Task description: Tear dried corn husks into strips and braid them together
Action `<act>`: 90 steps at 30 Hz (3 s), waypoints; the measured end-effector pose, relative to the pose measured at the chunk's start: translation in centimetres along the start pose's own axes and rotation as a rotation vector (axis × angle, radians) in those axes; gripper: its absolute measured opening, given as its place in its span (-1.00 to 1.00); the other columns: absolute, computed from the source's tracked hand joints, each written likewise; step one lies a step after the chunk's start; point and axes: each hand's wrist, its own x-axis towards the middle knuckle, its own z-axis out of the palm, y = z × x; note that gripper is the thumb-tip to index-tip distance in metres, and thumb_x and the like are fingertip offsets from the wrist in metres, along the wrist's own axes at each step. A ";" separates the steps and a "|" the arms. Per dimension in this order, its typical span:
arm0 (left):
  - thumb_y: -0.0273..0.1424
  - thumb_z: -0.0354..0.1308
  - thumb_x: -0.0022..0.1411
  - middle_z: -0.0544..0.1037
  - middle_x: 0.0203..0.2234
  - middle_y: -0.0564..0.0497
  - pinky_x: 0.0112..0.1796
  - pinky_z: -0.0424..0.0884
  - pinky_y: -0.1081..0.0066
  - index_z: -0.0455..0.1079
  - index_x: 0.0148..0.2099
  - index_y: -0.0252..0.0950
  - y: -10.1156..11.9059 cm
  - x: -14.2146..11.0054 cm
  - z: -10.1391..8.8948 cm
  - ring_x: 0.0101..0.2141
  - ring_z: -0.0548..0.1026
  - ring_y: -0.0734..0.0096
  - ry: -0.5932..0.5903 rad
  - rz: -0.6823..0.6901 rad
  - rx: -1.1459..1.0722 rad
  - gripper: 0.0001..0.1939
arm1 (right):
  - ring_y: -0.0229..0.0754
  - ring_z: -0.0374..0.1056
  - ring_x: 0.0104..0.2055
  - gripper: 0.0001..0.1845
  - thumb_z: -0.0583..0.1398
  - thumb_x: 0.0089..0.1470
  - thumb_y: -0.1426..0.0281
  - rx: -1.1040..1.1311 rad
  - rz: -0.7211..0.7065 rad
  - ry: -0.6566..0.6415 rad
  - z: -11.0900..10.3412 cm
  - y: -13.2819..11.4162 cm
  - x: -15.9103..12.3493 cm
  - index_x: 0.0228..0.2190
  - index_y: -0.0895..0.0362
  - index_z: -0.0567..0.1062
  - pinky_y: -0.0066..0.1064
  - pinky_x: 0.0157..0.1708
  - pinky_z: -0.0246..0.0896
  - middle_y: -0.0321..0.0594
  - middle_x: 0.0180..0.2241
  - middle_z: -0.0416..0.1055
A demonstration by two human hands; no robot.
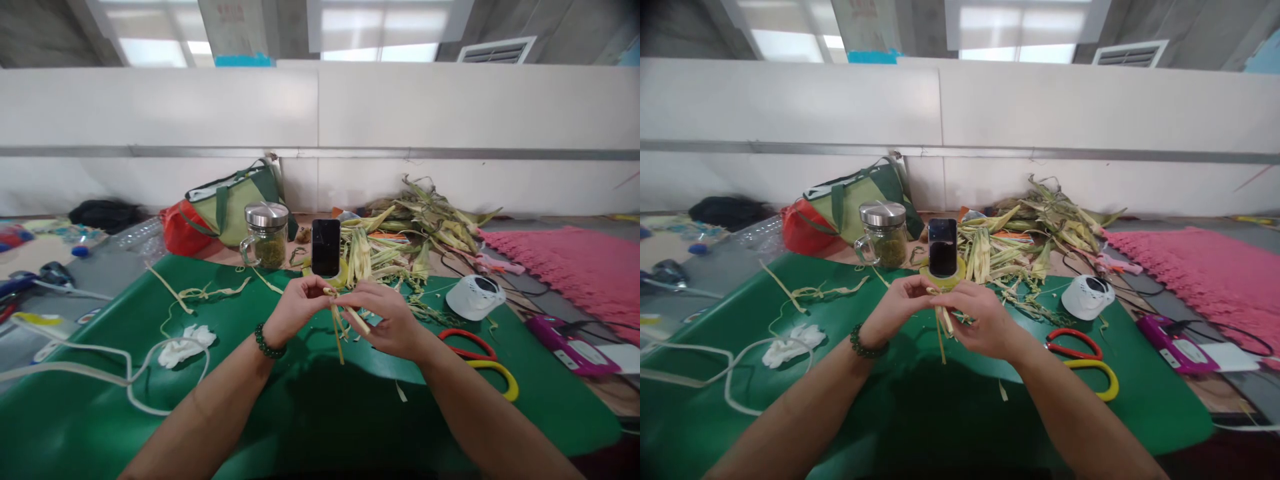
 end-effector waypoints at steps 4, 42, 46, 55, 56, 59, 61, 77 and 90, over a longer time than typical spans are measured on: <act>-0.52 0.32 -0.21 0.55 -0.56 0.05 -0.33 0.41 0.45 0.45 -0.50 -0.37 0.0 0.0 0.0 -0.47 0.48 0.45 -0.005 -0.026 0.031 -0.88 | -0.31 0.35 -0.41 -0.82 0.13 0.12 0.50 0.170 0.095 -0.107 -0.9 0.3 0.1 -0.26 0.12 0.51 -0.50 -0.41 0.25 -0.21 -0.42 0.48; -0.41 0.30 -0.11 0.61 -0.50 -0.04 -0.41 0.36 0.45 0.57 -0.29 -0.37 0.3 -0.1 -0.2 -0.47 0.48 0.39 0.122 -0.025 0.109 -0.75 | -0.35 0.19 -0.64 -0.78 0.15 0.09 0.30 -0.169 0.493 -0.192 1.4 -0.1 -0.3 -0.51 0.13 0.49 -0.52 -0.61 0.01 -0.33 -0.64 0.38; -0.42 0.30 -0.12 0.61 -0.49 -0.03 -0.38 0.37 0.43 0.57 -0.31 -0.36 0.2 -0.2 0.0 -0.45 0.48 0.37 0.108 -0.015 0.096 -0.76 | -0.38 0.11 -0.65 -0.79 0.20 0.00 0.41 -0.004 0.628 -0.248 1.9 -0.1 -0.2 -0.62 0.15 0.44 -0.55 -0.65 -0.07 -0.37 -0.70 0.27; -0.42 0.28 -0.09 0.56 -0.58 0.02 -0.47 0.35 0.47 0.57 -0.31 -0.36 0.1 -0.2 0.1 -0.56 0.40 0.48 0.130 0.015 0.128 -0.77 | -0.34 0.30 -0.65 -0.82 0.10 0.01 0.42 0.487 0.870 -0.277 2.4 -0.4 -0.2 -0.59 0.16 0.35 -0.54 -0.66 0.21 -0.31 -0.62 0.40; -0.42 0.27 -0.09 0.56 -0.58 0.02 -0.47 0.35 0.47 0.57 -0.30 -0.36 0.2 -0.2 0.1 -0.56 0.40 0.48 0.127 0.014 0.129 -0.77 | -0.33 0.31 -0.64 -0.83 0.10 0.00 0.42 0.489 0.873 -0.278 2.5 -0.5 -0.2 -0.59 0.15 0.34 -0.54 -0.65 0.22 -0.31 -0.61 0.41; -0.44 0.27 -0.10 0.56 -0.57 0.02 -0.47 0.34 0.49 0.58 -0.33 -0.37 0.4 -0.3 0.3 -0.55 0.40 0.49 0.143 0.031 0.137 -0.80 | -0.32 0.32 -0.62 -0.84 0.09 0.00 0.46 0.358 0.817 -0.279 2.6 -0.7 -0.2 -0.59 0.15 0.32 -0.54 -0.62 0.18 -0.32 -0.62 0.40; -0.44 0.27 -0.11 0.56 -0.58 0.03 -0.50 0.33 0.51 0.57 -0.35 -0.37 0.5 -0.3 0.3 -0.57 0.39 0.51 0.152 0.030 0.139 -0.81 | -0.34 0.27 -0.62 -0.85 0.09 -0.02 0.48 0.235 0.755 -0.274 2.5 -0.9 -0.2 -0.59 0.15 0.33 -0.55 -0.62 0.11 -0.34 -0.64 0.37; -0.42 0.34 -0.16 0.60 -0.53 0.00 -0.42 0.47 0.41 0.55 -0.28 -0.35 0.4 -0.1 -0.3 -0.48 0.55 0.34 0.113 -0.087 -0.024 -0.71 | -0.37 0.22 -0.63 -0.78 0.11 0.12 0.37 0.099 0.485 -0.121 1.1 -0.9 -0.3 -0.52 0.14 0.46 -0.55 -0.61 0.08 -0.35 -0.63 0.36; -0.39 0.39 -0.21 0.58 -0.51 -0.01 -0.42 0.41 0.45 0.51 -0.28 -0.38 0.3 0.2 -0.8 -0.51 0.49 0.46 0.035 -0.181 -0.102 -0.64 | -0.28 0.24 -0.47 -0.76 -0.01 0.12 0.59 -0.532 -0.096 -0.360 0.9 -0.3 -0.4 -0.27 0.16 0.42 -0.51 -0.56 0.01 -0.19 -0.42 0.36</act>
